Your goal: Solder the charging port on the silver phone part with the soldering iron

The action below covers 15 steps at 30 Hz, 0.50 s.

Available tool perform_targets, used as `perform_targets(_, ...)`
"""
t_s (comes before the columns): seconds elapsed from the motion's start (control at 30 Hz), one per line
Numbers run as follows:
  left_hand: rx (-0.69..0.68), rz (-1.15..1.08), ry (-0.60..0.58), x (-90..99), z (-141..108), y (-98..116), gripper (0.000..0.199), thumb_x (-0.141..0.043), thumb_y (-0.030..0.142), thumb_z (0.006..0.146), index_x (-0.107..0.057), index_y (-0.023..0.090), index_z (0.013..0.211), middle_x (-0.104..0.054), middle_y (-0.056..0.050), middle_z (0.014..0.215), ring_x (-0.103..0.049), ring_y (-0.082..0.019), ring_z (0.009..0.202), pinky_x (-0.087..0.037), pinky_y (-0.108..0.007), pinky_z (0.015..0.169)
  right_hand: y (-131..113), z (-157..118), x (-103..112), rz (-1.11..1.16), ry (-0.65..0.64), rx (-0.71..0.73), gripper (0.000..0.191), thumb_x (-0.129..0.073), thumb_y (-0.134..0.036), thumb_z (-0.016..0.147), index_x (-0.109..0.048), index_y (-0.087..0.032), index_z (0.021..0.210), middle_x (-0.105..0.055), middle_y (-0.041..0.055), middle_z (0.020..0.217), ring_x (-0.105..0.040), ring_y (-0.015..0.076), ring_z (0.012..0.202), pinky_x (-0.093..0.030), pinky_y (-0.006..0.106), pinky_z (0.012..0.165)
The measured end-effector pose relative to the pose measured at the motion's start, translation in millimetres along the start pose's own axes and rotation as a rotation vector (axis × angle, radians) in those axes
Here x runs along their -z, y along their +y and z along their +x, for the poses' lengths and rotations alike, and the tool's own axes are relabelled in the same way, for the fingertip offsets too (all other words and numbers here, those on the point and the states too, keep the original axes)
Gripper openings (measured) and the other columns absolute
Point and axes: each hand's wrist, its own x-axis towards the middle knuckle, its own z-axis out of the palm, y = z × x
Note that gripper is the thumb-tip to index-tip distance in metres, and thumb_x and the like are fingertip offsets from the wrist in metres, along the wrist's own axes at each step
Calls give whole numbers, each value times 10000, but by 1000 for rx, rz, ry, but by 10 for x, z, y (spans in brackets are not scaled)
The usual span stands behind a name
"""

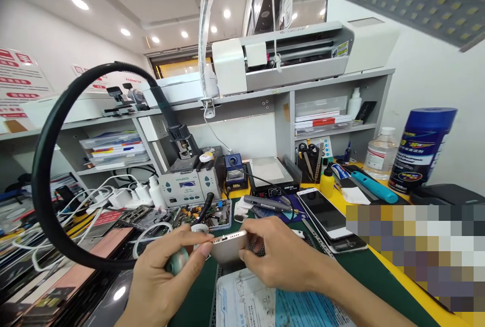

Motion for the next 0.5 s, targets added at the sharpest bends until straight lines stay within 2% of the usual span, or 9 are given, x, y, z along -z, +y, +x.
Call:
perform_targets(0.13, 72, -29, 35, -46, -31, -24, 120, -696, 238, 869, -806, 256, 823, -789, -18, 776, -688, -189, 701, -518, -289, 685, 116, 66, 108, 134, 23, -67, 347, -599, 43, 785, -741, -174, 1016, -760, 32, 1002, -705, 201, 913, -548, 334, 825)
perform_targets(0.2, 83, -41, 23, -51, -35, -39, 141, -680, 263, 887, -804, 251, 821, -780, -24, 770, -683, -191, 689, -523, -293, 681, 239, 193, 116, 187, 93, -165, 233, -586, -19, 909, -714, -144, 1059, -753, 56, 1007, -722, 202, 939, -586, 340, 804)
perform_targets(0.23, 80, -39, 14, -50, -34, -48, 155, -669, 273, 898, -802, 251, 823, -775, -26, 764, -678, -191, 680, -523, -291, 669, 304, 287, 102, 201, 138, -233, 164, -604, -111, 973, -689, -136, 1112, -736, 65, 1046, -728, 195, 885, -606, 342, 747)
perform_targets(0.3, 68, -22, 4, -42, -26, -68, 153, -666, 275, 902, -802, 255, 837, -777, -26, 768, -683, -200, 693, -534, -303, 691, 410, 531, 47, 207, 214, -348, 276, -647, -315, 1016, -647, -160, 1244, -716, 70, 1117, -724, 191, 854, -623, 361, 721)
perform_targets(0.4, 44, -14, 4, -34, -7, -91, 135, -678, 267, 898, -803, 251, 849, -757, -21, 724, -678, -200, 676, -540, -311, 706, 463, 984, -46, 174, 320, -418, 332, -659, -326, 1009, -631, -173, 1302, -688, 96, 1245, -717, 235, 991, -619, 428, 821)
perform_targets(0.5, 19, -41, 5, -37, 14, -96, 161, -657, 280, 919, -794, 231, 849, -707, -17, 660, -647, -181, 607, -515, -278, 618, 412, 1428, -78, 101, 426, -385, 344, -667, -324, 1002, -633, -180, 1313, -665, 101, 1311, -698, 264, 1072, -602, 466, 883)
